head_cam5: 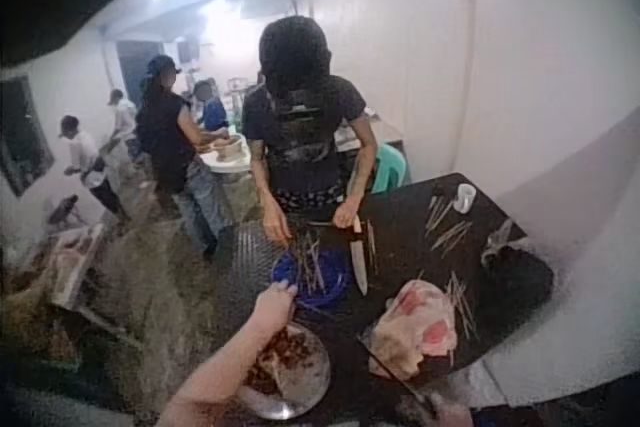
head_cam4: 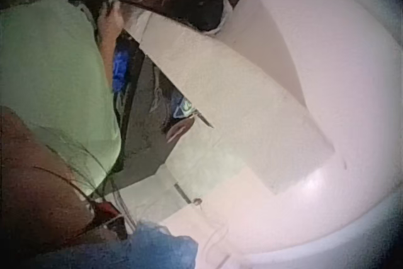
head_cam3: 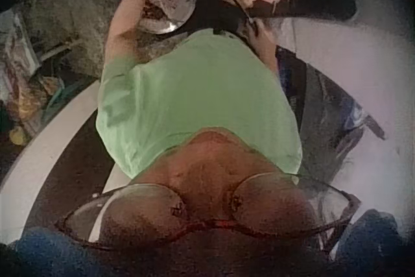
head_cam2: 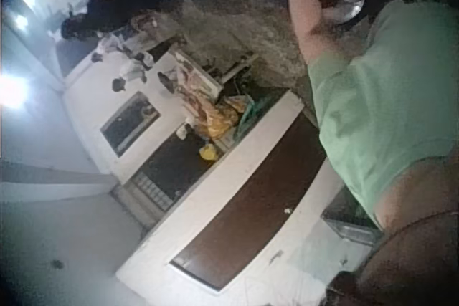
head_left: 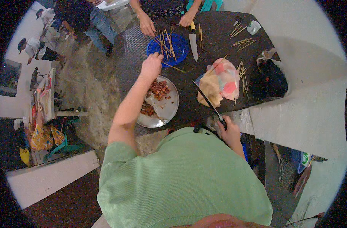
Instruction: The person skewers pieces of meat by hand, using a knife to push them onto wooden sticks from a metal plate and then placing the finished skewers into a blue container.
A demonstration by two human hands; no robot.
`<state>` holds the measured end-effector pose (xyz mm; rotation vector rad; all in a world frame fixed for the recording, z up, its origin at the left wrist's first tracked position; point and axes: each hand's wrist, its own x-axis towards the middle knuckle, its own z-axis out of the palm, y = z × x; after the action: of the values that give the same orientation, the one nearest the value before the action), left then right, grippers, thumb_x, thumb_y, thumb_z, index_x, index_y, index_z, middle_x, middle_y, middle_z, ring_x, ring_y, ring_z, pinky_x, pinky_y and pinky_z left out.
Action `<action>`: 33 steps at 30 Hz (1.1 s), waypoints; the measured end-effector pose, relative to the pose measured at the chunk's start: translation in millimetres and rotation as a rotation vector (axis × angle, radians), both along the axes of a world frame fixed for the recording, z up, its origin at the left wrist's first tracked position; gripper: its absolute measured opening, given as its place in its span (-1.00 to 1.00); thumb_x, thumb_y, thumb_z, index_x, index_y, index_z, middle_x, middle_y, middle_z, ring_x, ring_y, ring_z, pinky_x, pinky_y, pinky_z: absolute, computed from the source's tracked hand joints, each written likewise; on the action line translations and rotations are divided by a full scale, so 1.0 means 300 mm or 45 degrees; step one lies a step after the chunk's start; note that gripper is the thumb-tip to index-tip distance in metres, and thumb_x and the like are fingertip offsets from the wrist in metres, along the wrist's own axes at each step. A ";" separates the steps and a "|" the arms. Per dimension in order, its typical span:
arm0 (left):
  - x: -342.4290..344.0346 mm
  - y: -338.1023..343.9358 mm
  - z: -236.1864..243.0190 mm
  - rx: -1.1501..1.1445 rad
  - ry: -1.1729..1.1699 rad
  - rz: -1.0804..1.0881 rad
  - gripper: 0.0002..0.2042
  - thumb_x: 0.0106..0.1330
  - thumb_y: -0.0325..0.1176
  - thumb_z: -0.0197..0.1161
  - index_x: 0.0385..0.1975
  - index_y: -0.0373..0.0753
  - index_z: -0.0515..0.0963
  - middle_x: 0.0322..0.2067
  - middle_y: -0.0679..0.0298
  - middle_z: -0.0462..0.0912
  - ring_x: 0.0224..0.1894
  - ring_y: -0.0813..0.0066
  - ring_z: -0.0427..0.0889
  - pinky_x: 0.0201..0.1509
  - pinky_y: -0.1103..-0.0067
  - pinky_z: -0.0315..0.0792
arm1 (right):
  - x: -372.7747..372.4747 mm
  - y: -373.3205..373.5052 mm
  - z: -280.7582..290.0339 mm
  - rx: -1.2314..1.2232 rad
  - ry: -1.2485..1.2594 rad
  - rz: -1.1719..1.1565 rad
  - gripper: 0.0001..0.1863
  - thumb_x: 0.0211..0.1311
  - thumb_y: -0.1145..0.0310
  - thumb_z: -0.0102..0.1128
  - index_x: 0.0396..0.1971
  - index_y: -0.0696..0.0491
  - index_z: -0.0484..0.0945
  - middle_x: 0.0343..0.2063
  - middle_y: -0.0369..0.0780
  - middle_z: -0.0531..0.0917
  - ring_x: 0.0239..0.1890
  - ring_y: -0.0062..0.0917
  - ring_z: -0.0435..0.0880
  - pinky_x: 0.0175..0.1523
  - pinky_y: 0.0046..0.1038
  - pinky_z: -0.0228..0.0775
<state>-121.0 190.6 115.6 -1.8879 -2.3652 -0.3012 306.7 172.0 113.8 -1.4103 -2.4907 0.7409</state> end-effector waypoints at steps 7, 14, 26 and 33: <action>-0.133 0.248 -0.045 -0.233 0.092 -0.313 -0.78 0.10 -0.54 0.07 -0.22 -0.30 0.51 -0.15 0.12 0.50 -0.03 0.12 0.51 -0.03 0.36 0.49 | 0.034 0.100 -0.009 -0.087 0.056 0.017 -0.66 0.22 0.10 0.13 -0.11 -0.01 0.43 -0.40 -0.04 0.65 -0.39 -0.03 0.63 -0.31 -0.08 0.45; -0.306 0.396 -0.194 -0.314 0.077 -0.117 -0.67 0.09 -0.55 0.11 -0.14 -0.11 0.61 0.23 0.20 0.34 -0.11 0.11 0.63 0.00 0.32 0.50 | 0.051 0.181 -0.015 -0.124 0.090 0.137 -0.69 0.22 0.16 0.15 -0.12 -0.01 0.44 -0.40 -0.04 0.64 -0.40 -0.04 0.62 -0.33 -0.09 0.45; -0.092 -0.238 -0.020 0.109 -0.530 0.237 -0.67 0.07 -0.59 0.17 -0.13 -0.20 0.57 -0.09 0.08 0.58 -0.03 0.05 0.55 0.06 0.36 0.44 | -0.154 0.251 -0.032 -0.119 0.086 0.443 -0.63 0.20 0.13 0.18 -0.08 0.03 0.46 -0.46 -0.04 0.63 -0.42 -0.06 0.62 -0.32 -0.15 0.44; 0.253 -0.692 -0.218 0.152 -0.756 1.010 -0.79 0.04 -0.30 0.35 -0.39 -0.28 0.61 -0.43 0.00 0.65 -0.35 0.10 0.66 -0.23 0.34 0.52 | -0.275 0.221 -0.158 0.188 0.175 0.901 -0.66 0.22 0.16 0.14 -0.09 0.02 0.47 -0.26 -0.02 0.62 -0.20 -0.01 0.57 -0.17 -0.11 0.44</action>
<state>-44.9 -17.1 50.1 -0.7339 -3.1202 -0.9723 224.2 238.1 66.4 -0.3853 -2.8498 0.7023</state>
